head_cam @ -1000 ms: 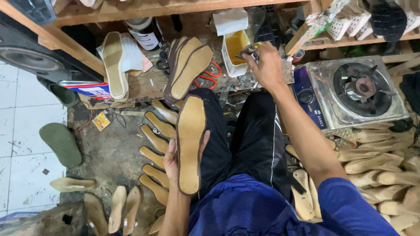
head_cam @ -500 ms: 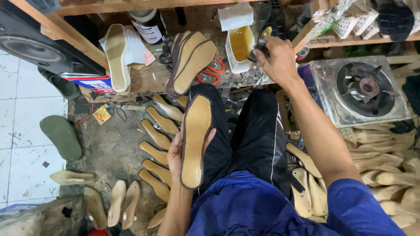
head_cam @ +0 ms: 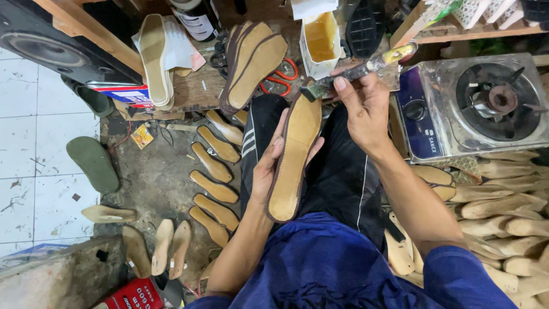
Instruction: The person sits on the floor and applies glue to the edges of several shoe soles using a brush. They repeatedly dip the brush into a container of glue and spread it along the perimeter of each sole, then place the treated soles on the floor.
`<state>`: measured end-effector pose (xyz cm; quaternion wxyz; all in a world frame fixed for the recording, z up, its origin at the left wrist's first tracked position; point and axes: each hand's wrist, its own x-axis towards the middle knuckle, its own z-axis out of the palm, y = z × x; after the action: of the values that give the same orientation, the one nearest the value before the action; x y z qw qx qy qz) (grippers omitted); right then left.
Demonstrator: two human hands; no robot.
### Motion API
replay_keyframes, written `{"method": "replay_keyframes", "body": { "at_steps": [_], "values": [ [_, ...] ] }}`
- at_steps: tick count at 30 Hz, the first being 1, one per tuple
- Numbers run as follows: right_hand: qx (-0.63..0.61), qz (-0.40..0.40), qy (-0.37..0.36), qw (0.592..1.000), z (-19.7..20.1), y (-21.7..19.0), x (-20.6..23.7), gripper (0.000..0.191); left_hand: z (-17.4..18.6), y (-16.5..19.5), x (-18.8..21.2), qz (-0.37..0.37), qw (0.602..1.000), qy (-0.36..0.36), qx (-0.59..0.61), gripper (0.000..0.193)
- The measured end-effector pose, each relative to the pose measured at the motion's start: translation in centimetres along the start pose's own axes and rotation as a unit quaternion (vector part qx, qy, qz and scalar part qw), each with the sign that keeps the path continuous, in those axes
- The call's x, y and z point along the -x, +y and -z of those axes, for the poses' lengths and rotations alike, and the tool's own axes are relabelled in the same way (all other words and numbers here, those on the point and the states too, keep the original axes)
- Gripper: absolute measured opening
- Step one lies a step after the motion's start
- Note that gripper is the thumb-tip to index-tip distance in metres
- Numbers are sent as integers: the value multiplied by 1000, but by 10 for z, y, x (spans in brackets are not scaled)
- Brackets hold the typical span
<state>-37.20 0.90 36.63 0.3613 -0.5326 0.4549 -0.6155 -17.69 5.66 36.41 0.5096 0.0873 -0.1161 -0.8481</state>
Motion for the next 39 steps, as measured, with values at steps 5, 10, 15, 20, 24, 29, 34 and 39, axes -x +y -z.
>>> {"method": "replay_keyframes", "body": {
  "at_steps": [5, 10, 15, 20, 24, 29, 34, 39],
  "values": [
    [66, 49, -96, 992, -6, -12, 18, 15, -2, 1, -4, -23, 999, -31, -35, 69],
    [136, 131, -171, 967, -18, -25, 44, 11, 9, 8, -18, -30, 999, 7, -15, 68],
    [114, 164, -226, 954, -29, -33, 69, 21, 28, 9, -31, -100, 994, 26, -31, 69],
    [102, 212, -304, 923, -28, -48, 71, 25, 50, 21, -44, -113, 986, 112, -55, 76],
    [127, 281, -287, 907, -31, -51, 57, 27, 54, 20, -53, -112, 981, 141, -69, 75],
    [132, 356, -355, 855, -34, -51, 56, 35, 54, 22, -56, -118, 982, 137, -51, 71],
    [154, 247, -224, 930, -38, -45, 67, 25, 62, 27, -56, -165, 981, 85, 54, 63],
    [84, 242, -284, 924, -37, -38, 84, 26, 74, 41, -59, -212, 973, 52, 69, 55]
  ]
}}
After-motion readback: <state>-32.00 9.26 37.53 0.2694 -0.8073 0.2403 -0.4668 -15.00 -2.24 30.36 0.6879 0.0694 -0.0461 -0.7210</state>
